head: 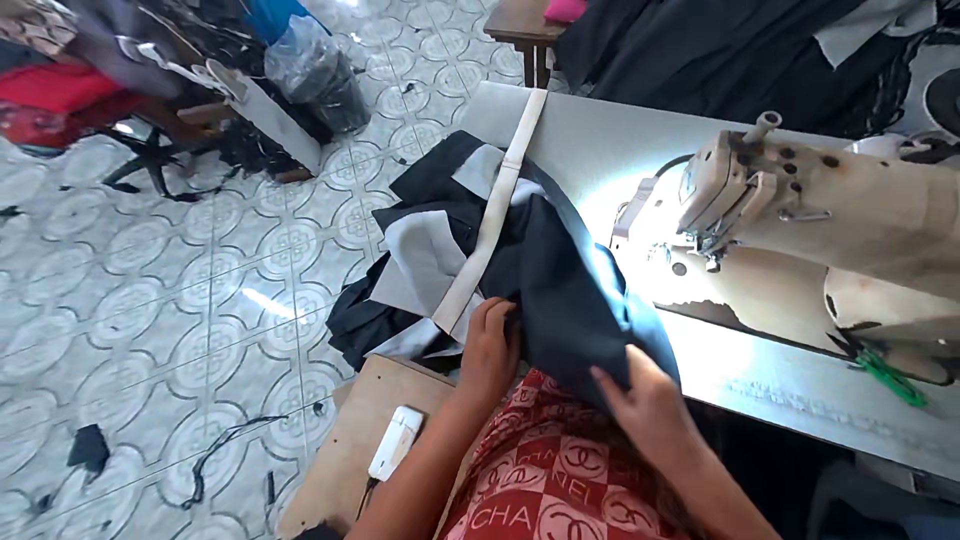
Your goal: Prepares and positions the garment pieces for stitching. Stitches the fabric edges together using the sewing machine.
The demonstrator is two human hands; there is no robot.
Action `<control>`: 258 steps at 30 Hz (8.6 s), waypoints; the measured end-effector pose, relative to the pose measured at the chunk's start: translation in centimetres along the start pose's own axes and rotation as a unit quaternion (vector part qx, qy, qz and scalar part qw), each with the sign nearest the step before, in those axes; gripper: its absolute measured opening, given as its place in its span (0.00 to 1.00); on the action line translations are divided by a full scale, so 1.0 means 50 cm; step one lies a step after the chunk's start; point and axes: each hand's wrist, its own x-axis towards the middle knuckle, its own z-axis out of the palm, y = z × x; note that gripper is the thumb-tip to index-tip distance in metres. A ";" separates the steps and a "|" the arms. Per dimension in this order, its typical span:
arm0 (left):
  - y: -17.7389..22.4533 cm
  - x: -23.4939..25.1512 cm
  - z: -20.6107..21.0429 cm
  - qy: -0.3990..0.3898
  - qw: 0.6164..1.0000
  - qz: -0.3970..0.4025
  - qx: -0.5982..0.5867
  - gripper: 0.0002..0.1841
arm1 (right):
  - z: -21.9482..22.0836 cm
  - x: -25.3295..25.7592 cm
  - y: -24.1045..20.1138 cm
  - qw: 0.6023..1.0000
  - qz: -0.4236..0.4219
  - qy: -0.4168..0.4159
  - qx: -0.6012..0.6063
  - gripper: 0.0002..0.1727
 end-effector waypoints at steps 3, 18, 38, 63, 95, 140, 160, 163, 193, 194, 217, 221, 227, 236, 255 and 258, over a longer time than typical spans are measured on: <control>-0.028 0.002 -0.019 -0.055 0.997 0.018 0.043 0.15 | -0.106 0.019 0.036 0.992 0.088 0.080 0.033 0.22; 0.053 0.022 -0.044 -0.267 0.954 0.133 0.015 0.06 | -0.183 0.052 0.165 0.987 0.073 0.122 -0.079 0.19; 0.116 0.195 -0.205 -0.137 0.953 0.265 -0.058 0.20 | -0.090 -0.107 0.050 0.984 0.026 -0.178 0.000 0.14; 0.156 0.149 -0.093 -0.132 0.957 0.252 0.053 0.13 | -0.379 -0.096 0.363 0.906 0.311 0.092 -0.273 0.20; 0.092 0.189 -0.237 0.031 0.967 -0.017 0.251 0.18 | 0.051 0.004 0.149 0.965 -0.056 0.137 -0.215 0.24; 0.131 0.053 0.129 -0.262 0.938 0.227 -0.006 0.19 | -0.052 -0.079 0.134 0.947 0.116 0.110 -0.279 0.17; 0.096 0.075 0.085 -0.326 0.915 0.231 -0.051 0.22 | -0.288 -0.075 0.332 0.900 0.271 0.180 -0.289 0.24; 0.153 0.046 0.090 -0.406 0.863 0.279 -0.109 0.21 | -0.248 -0.041 0.270 0.942 0.182 0.162 -0.231 0.30; 0.125 0.300 0.106 -0.120 0.980 -0.069 0.140 0.34 | 0.008 0.034 0.132 0.982 0.043 0.124 0.137 0.17; 0.105 0.297 0.139 -0.187 0.967 -0.082 0.152 0.33 | 0.004 0.033 0.136 0.983 0.026 0.109 0.144 0.15; 0.102 0.083 0.068 -0.260 0.948 0.167 -0.077 0.12 | -0.150 0.039 0.203 0.966 0.100 0.129 -0.199 0.16; 0.114 0.095 0.060 -0.286 0.946 0.137 -0.071 0.14 | -0.261 -0.051 0.318 0.914 0.259 0.176 -0.258 0.19; 0.133 0.088 0.078 -0.231 0.959 0.164 0.002 0.14 | -0.232 -0.036 0.270 0.947 0.158 0.151 -0.233 0.22; 0.105 0.060 0.059 -0.111 0.969 0.204 0.089 0.09 | 0.025 0.081 0.121 0.967 -0.108 0.099 -0.207 0.10; 0.048 0.075 -0.057 0.016 0.993 0.067 0.101 0.18 | 0.000 0.088 0.058 0.974 -0.009 0.115 -0.197 0.15; 0.058 0.069 -0.066 0.022 0.997 0.038 0.062 0.15 | -0.031 0.080 0.052 1.000 0.010 0.013 -0.005 0.07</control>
